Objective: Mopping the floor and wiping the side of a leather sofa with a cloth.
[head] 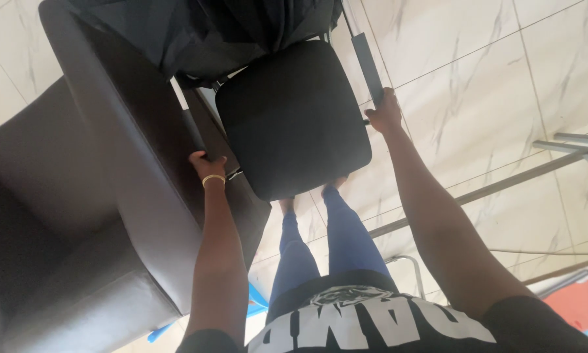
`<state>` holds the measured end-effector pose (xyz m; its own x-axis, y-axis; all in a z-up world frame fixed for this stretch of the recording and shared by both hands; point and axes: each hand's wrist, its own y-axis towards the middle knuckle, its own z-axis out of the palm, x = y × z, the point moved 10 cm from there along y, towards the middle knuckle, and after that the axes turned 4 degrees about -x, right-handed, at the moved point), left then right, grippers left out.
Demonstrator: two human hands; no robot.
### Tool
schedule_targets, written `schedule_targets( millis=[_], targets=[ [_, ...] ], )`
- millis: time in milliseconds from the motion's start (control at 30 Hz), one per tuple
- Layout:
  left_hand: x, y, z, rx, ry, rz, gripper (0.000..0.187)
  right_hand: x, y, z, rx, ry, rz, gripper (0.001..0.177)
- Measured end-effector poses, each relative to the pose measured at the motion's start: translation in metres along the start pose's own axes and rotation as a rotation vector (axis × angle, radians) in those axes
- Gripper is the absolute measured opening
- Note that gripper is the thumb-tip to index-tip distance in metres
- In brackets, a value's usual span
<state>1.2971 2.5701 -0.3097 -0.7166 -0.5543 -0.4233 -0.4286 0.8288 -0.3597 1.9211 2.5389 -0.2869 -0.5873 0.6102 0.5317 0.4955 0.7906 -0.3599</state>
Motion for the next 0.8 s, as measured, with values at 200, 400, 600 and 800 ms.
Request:
schedule_targets(
  millis=[200,400,600,800],
  targets=[
    [-0.008,-0.006,-0.013,0.013,-0.29,-0.346,0.093,-0.035,0.045,0.016,0.17,0.314,0.119,0.043],
    [-0.061,-0.039,0.021,0.029,-0.537,-0.348,0.086,-0.097,0.044,-0.049,-0.148,0.303,0.212,0.035],
    [-0.141,-0.055,0.105,0.147,-0.763,-0.213,0.075,-0.178,0.027,-0.171,-0.501,0.231,0.217,0.042],
    [-0.261,-0.116,0.182,0.312,-0.802,-0.147,0.075,-0.269,-0.023,-0.281,-0.539,0.303,0.546,0.038]
  ],
)
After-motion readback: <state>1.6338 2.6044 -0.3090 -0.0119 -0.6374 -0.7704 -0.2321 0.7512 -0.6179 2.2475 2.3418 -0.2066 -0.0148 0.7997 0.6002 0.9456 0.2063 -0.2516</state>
